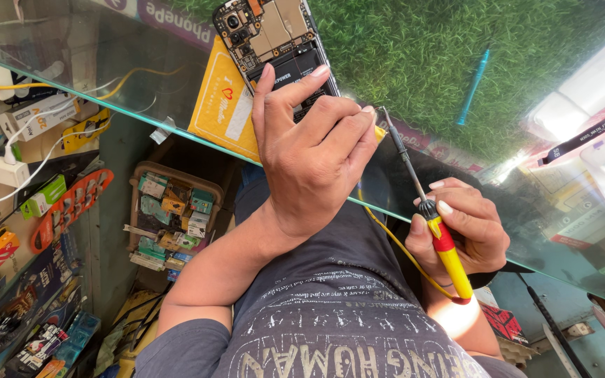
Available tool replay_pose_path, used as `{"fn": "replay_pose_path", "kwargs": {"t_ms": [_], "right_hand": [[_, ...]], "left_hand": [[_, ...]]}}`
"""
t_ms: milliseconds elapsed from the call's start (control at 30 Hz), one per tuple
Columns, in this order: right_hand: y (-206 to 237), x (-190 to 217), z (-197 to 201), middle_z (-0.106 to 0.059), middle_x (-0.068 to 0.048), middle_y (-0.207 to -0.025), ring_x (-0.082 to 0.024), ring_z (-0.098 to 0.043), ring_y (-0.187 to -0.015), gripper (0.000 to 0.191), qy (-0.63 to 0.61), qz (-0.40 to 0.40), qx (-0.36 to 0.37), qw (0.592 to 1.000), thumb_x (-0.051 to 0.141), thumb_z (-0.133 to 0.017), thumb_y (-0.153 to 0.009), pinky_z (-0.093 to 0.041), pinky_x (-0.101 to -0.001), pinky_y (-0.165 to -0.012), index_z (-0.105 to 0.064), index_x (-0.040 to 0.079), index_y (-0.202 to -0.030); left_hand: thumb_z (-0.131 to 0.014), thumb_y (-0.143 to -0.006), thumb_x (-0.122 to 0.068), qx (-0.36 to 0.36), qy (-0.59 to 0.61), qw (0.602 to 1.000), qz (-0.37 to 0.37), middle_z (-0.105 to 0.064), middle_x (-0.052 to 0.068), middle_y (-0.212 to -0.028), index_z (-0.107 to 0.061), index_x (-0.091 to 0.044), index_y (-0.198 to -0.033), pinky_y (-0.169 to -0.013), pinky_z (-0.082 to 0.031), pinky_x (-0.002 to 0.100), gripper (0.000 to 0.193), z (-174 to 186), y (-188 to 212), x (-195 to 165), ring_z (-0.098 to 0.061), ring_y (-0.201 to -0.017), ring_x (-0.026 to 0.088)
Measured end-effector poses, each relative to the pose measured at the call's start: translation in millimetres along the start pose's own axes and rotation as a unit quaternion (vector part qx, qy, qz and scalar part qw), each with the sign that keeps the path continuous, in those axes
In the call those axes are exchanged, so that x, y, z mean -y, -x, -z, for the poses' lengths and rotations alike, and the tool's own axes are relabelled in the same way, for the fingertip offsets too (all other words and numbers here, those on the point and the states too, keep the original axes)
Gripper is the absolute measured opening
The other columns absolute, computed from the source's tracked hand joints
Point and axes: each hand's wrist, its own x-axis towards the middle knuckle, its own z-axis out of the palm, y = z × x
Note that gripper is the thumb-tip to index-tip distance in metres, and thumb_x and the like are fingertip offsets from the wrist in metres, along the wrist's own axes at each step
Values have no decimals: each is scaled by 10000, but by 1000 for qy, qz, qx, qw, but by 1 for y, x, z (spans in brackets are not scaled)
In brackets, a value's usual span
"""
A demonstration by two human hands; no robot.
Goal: The person uses a yellow-handled screwdriver to repeatedly pry and adjust the lower edge of a disassembled smartphone resting on a yellow envelope on a glass counter. The hands stabilize the phone while the tool is inserted along the seam near the battery area.
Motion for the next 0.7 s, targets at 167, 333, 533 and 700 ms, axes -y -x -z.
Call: {"fn": "replay_pose_path", "kwargs": {"t_ms": [167, 333, 533, 700], "right_hand": [[0, 0, 1, -688, -124, -1052, -227, -704, -931, 286, 6, 0, 9, 1000, 58, -801, -957, -582, -424, -971, -597, 54, -1157], [-2, -1, 1, -692, -123, -1068, -220, -704, -900, 286, 17, 12, 9, 1000, 59, -800, -934, -610, -432, -969, -594, 54, -1133], [-1, 1, 0, -690, -122, -1054, -230, -708, -925, 296, 4, 2, 9, 1000, 51, -800, -952, -597, -426, -981, -591, 50, -1161], [-1, 3, 0, -682, -123, -1053, -234, -707, -940, 301, 10, -5, 10, 1000, 40, -799, -954, -565, -416, -965, -589, 51, -1169]], "left_hand": [[-847, -944, -149, -2, -1, 1000, 1, -670, -52, -1042, -763, -152, -1025, -1221, -273, 558, 116, -1, 0, -1, -571, -1289, 249], [-846, -945, -148, -1, -2, 1000, 1, -671, -54, -1040, -762, -153, -1019, -1221, -274, 558, 112, -1, 0, -1, -571, -1288, 248], [-847, -942, -148, -2, 1, 1000, 1, -672, -55, -1039, -761, -154, -1017, -1222, -275, 557, 114, -2, 0, 0, -570, -1289, 247], [-846, -940, -149, -1, 4, 1000, 3, -673, -59, -1037, -761, -156, -1014, -1238, -273, 562, 113, -2, 0, 0, -572, -1290, 243]]}}
